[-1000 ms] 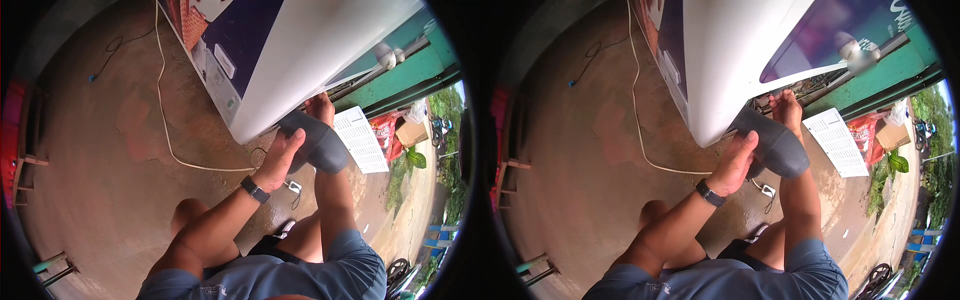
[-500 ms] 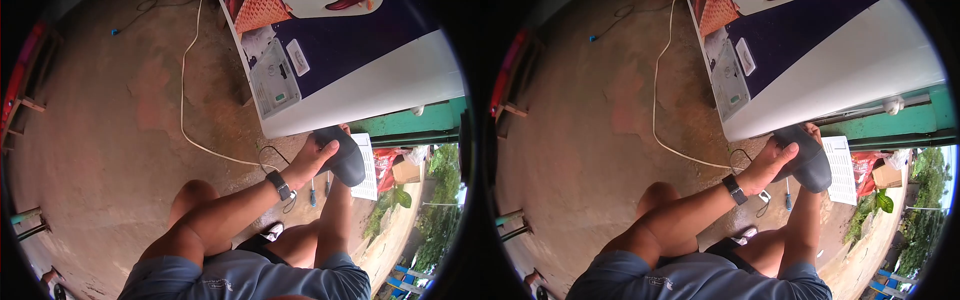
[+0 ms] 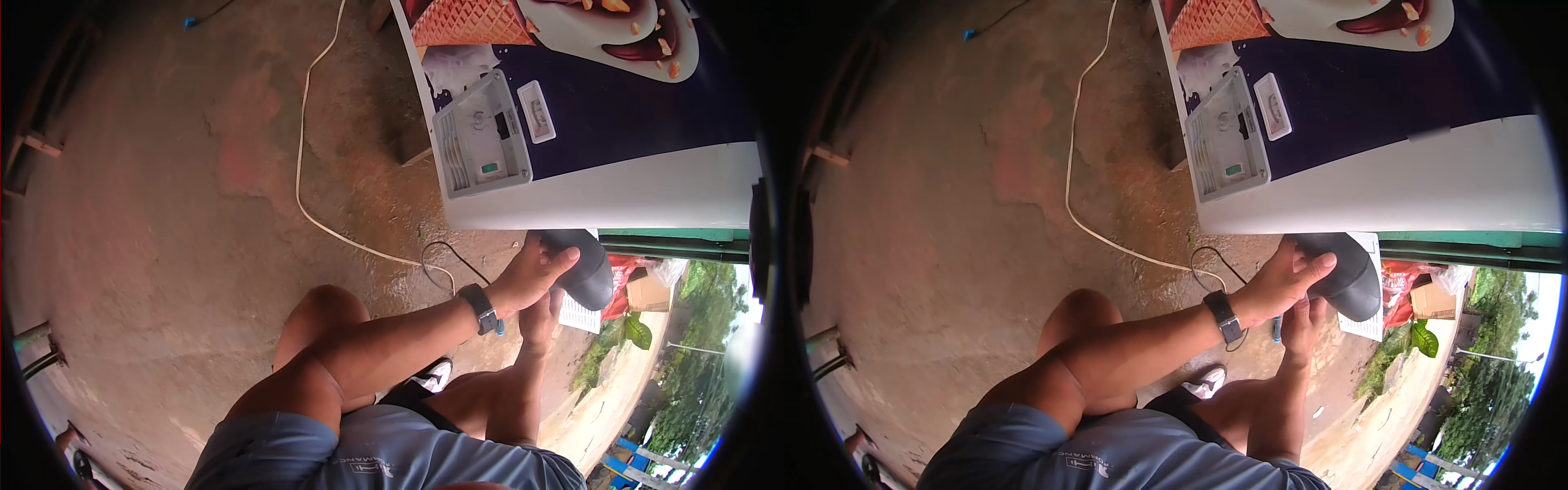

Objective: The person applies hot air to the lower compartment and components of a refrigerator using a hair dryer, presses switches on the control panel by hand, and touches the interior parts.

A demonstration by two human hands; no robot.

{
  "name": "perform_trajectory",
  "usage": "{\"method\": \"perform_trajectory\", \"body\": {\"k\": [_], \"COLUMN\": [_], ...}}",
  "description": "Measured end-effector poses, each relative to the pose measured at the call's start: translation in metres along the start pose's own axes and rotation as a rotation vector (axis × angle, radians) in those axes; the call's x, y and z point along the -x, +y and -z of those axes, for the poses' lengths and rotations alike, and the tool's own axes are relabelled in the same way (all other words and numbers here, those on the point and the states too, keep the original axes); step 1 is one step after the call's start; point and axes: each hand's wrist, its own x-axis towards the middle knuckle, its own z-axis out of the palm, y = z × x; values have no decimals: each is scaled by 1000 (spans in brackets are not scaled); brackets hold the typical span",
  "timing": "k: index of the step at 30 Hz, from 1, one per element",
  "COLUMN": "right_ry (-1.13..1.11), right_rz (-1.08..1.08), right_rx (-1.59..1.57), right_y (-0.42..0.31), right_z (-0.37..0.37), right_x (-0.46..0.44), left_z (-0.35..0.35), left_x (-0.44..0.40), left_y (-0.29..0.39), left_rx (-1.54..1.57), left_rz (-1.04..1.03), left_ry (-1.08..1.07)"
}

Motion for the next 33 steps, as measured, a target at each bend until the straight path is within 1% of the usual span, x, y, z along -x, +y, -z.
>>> {"method": "perform_trajectory", "body": {"k": [1, 3, 4, 6, 7, 8, 9, 10, 11, 12, 13, 14, 15, 16, 17, 19, 21, 22, 23, 25, 26, 28, 29, 31, 32, 33], "right_ry": [58, 60, 67, 74, 73, 74, 76, 85, 115, 144, 152, 71, -7, 23, 34, -15, -25, -19, -30, -26, -32, -34, -31, -48, -55, -62], "right_rz": [46, 18, 17, 20, 68, 115, 116, 47, 58, 68, 67, 109, 152, 167, 167, 163, 172, 182, 177, 178, 181, 181, 186, 183, 181, 175], "right_rx": [-123, -144, -166, -188, -185, -185, -193, -266, -246, -226, -241, -236, -231, -247, -261, -253, -264, -271, -275, -292, -283, -271, -265, -256, -255, -239], "right_y": [0, 0, 3, 1, -5, -7, -2, 5, 3, 1, -6, -11, -13, -13, -10, -8, -6, -5, -5, -7, -6, -4, -3, -1, -1, -3], "right_z": [-4, 2, 8, 10, 6, 5, 16, 35, 33, 31, 23, 17, 13, 10, 13, 18, 20, 22, 23, 26, 28, 30, 32, 36, 39, 39], "right_x": [-2, -4, -8, -14, -17, -19, -23, -30, -31, -32, -32, -33, -34, -33, -30, -31, -33, -33, -33, -35, -35, -36, -38, -40, -41, -42], "left_z": [2, 8, 11, 18, 19, 23, 24, 23, 26, 30, 40, 55, 64, 70, 73, 82, 95, 96, 97, 94, 94, 97, 100, 106, 109, 110], "left_x": [0, 2, 1, -1, 0, 2, 5, 8, 12, 17, 19, 19, 19, 15, 14, -6, -8, -9, -10, -12, -12, -12, -12, -12, -13, -13], "left_y": [2, 7, 7, 13, 20, 26, 41, 65, 86, 109, 131, 146, 161, 171, 175, 150, 127, 121, 115, 116, 118, 121, 125, 136, 140, 146], "left_rx": [4, -237, -235, -572, -575, -695, -816, -896, -816, -426, -250, -19, 97, 16, -140, -430, -483, -507, -579, -833, -829, -723, -713, -782, -767, -772], "left_rz": [-5, 87, 84, 166, 163, 72, -16, -11, 4, 227, 247, 164, -23, -247, -337, -576, -455, -359, -312, -267, -272, -255, -261, -208, -212, -161], "left_ry": [5, -18, -18, -25, -26, -53, -81, -189, -370, -533, -622, -695, -701, -518, -120, 535, 730, 666, 583, 550, 557, 452, 458, 329, 337, 312]}}
